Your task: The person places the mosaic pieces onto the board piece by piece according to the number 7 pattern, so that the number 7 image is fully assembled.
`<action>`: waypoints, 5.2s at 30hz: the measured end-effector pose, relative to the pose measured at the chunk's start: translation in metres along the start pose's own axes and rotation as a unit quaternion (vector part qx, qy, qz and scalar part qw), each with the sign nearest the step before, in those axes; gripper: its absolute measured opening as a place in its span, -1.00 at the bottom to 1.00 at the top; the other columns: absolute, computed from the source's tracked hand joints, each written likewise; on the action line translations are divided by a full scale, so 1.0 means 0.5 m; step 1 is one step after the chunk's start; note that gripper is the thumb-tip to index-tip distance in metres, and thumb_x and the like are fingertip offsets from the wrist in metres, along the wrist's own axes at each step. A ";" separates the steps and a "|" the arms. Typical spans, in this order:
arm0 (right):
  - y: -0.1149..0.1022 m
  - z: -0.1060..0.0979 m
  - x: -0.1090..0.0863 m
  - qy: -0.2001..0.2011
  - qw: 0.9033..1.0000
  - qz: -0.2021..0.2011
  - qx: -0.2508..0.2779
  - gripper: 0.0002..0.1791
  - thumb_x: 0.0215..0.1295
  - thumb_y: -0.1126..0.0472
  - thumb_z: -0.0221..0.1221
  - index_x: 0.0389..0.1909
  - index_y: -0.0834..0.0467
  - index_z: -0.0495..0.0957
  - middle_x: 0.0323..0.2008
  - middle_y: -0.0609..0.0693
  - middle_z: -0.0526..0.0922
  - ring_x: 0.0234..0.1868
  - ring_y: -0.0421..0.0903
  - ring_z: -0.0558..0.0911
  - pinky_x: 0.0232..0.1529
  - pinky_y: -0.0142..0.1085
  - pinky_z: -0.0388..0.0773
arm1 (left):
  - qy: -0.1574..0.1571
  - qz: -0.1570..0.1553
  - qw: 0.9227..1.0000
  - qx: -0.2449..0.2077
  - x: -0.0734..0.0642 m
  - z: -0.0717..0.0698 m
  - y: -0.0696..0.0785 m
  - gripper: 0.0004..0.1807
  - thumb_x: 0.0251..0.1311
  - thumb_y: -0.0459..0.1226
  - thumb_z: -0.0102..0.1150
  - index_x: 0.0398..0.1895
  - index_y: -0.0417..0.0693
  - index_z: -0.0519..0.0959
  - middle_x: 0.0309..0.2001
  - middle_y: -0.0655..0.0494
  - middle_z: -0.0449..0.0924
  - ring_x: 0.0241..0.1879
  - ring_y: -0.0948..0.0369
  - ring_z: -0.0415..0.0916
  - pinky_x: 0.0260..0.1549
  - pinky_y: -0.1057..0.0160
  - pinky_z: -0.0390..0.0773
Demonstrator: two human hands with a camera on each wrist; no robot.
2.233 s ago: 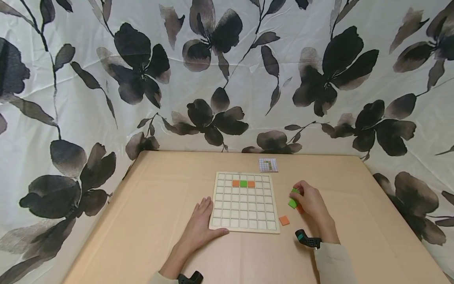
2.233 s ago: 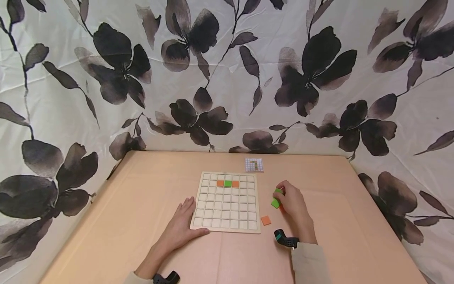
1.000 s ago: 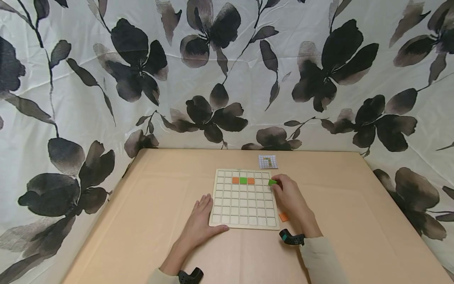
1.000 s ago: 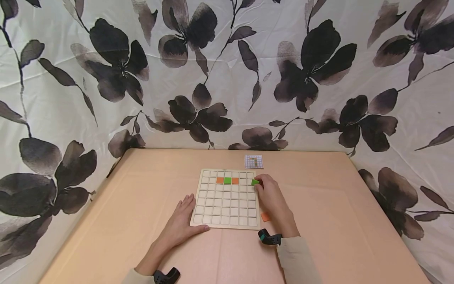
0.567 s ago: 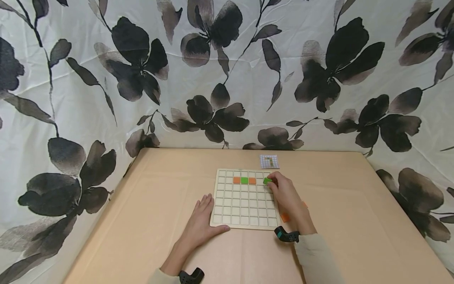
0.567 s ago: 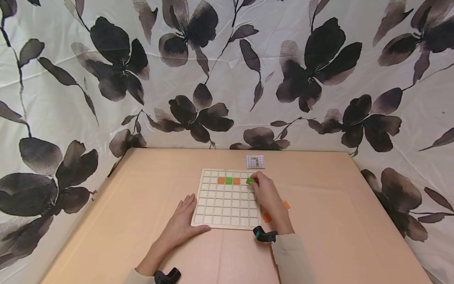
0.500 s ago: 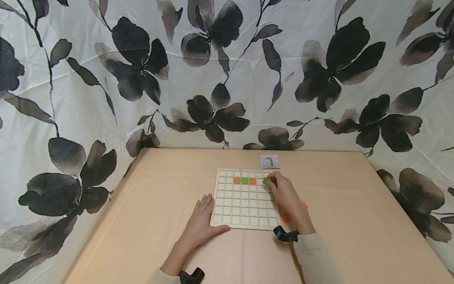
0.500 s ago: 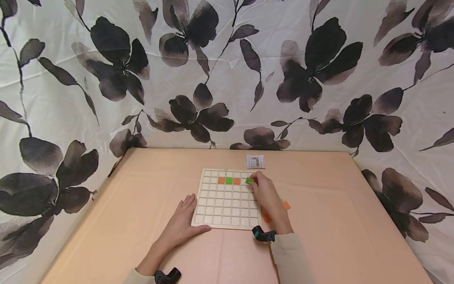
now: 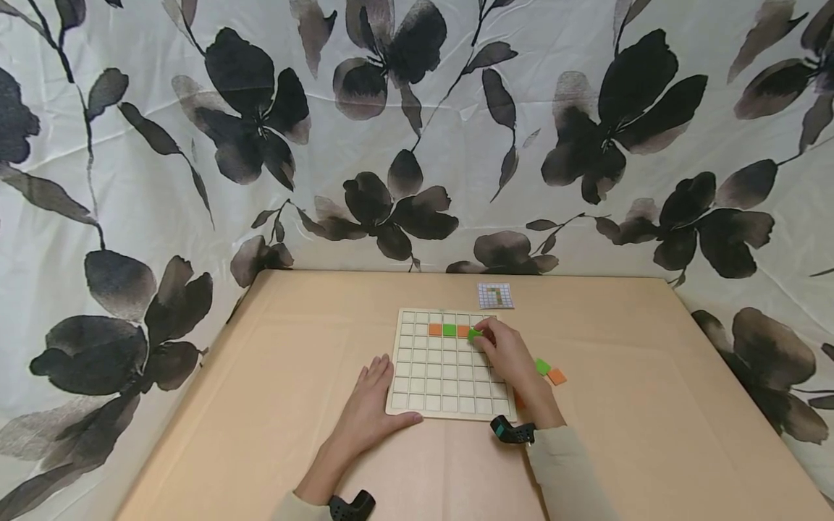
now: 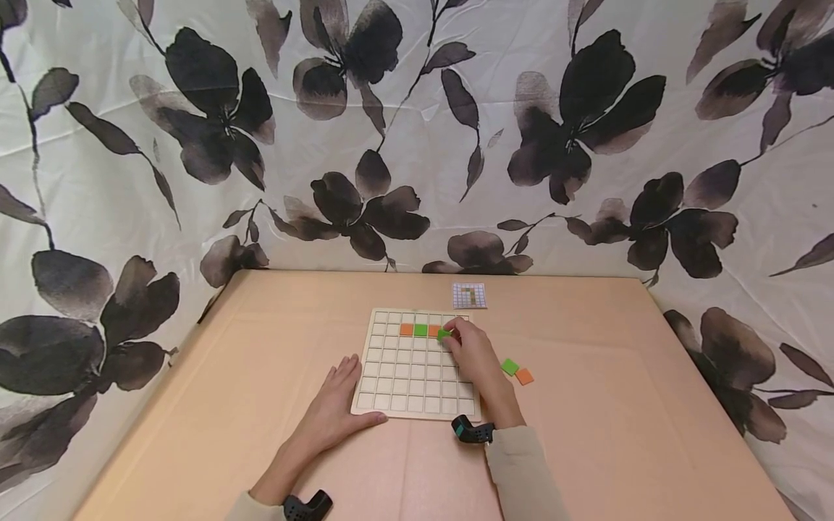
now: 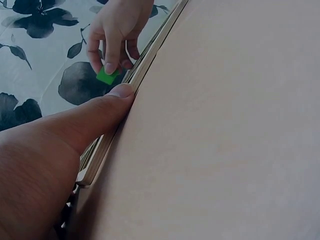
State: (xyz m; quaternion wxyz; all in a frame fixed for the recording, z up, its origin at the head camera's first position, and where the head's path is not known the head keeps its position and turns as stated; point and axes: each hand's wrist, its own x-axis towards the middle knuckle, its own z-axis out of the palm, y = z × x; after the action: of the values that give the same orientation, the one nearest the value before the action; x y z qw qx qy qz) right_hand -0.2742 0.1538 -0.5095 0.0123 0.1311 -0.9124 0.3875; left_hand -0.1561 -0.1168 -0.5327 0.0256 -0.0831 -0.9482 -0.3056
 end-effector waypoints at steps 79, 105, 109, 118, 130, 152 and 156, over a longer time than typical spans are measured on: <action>-0.019 0.020 -0.010 -0.010 0.998 -0.017 -0.057 -0.70 0.32 0.16 0.31 0.02 0.17 0.67 -0.21 -0.01 0.61 -0.27 -0.14 0.50 -0.25 -0.30 0.53 | 0.004 0.001 1.000 0.004 -0.001 0.001 0.002 0.25 -0.10 0.31 0.42 0.51 -0.31 0.19 0.56 -0.22 0.09 0.60 -0.08 -0.05 0.62 -0.05 -0.05; 0.000 -0.013 0.010 -0.016 0.999 -0.012 -0.044 -0.63 0.34 0.12 0.26 0.10 0.17 0.61 -0.09 0.03 0.61 -0.13 -0.06 0.54 -0.02 -0.17 0.63 | 0.015 -0.011 1.000 -0.002 0.021 0.021 0.009 0.26 -0.11 0.32 0.42 0.52 -0.28 0.17 0.57 -0.21 0.07 0.60 -0.09 -0.06 0.62 -0.06 -0.06; 0.003 -0.017 0.014 -0.014 0.999 -0.012 -0.043 -0.62 0.33 0.11 0.26 0.11 0.18 0.60 -0.07 0.04 0.61 -0.11 -0.04 0.54 0.00 -0.15 0.63 | 0.017 -0.013 1.000 -0.001 0.023 0.023 0.011 0.26 -0.11 0.32 0.42 0.52 -0.29 0.18 0.57 -0.21 0.08 0.60 -0.09 -0.06 0.62 -0.06 -0.06; 0.016 -0.023 0.021 -0.014 0.998 -0.019 -0.051 -0.59 0.34 0.08 0.26 0.12 0.19 0.58 -0.06 0.06 0.60 -0.07 -0.01 0.54 0.03 -0.11 0.64 | 0.020 -0.015 1.000 -0.002 0.026 0.025 0.017 0.25 -0.11 0.30 0.43 0.51 -0.31 0.19 0.56 -0.24 0.09 0.60 -0.10 -0.05 0.62 -0.07 -0.06; 0.030 -0.047 0.023 -0.015 0.997 -0.015 -0.067 -0.59 0.33 0.09 0.29 0.12 0.19 0.57 -0.07 0.06 0.59 -0.12 -0.03 0.51 -0.07 -0.17 0.62 | 0.024 -0.018 1.000 0.008 0.037 0.031 0.019 0.26 -0.11 0.34 0.41 0.51 -0.29 0.19 0.55 -0.23 0.09 0.60 -0.10 -0.05 0.62 -0.07 -0.05; 0.050 -0.077 -0.016 -0.039 0.995 -0.006 -0.094 -0.62 0.31 0.10 0.29 0.06 0.21 0.58 -0.10 0.05 0.58 -0.16 -0.06 0.51 -0.08 -0.21 0.62 | 0.028 -0.011 0.999 0.011 0.035 0.032 0.017 0.26 -0.11 0.33 0.42 0.51 -0.29 0.19 0.55 -0.24 0.09 0.59 -0.10 -0.04 0.62 -0.07 -0.05; 0.055 -0.081 -0.025 -0.046 0.994 -0.020 -0.100 -0.62 0.30 0.12 0.29 0.06 0.21 0.58 -0.10 0.04 0.58 -0.17 -0.07 0.50 -0.10 -0.22 0.60 | 0.029 -0.012 0.999 0.010 0.035 0.031 0.018 0.26 -0.11 0.32 0.42 0.51 -0.29 0.19 0.55 -0.23 0.10 0.59 -0.10 -0.03 0.62 -0.07 -0.04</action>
State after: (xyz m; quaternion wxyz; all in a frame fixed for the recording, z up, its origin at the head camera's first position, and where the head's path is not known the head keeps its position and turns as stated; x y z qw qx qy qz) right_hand -0.2722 0.2041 -0.5021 -0.0087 0.1650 -0.9434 0.2876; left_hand -0.1716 -0.0980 -0.5385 0.0502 -0.0628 -0.9509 -0.2987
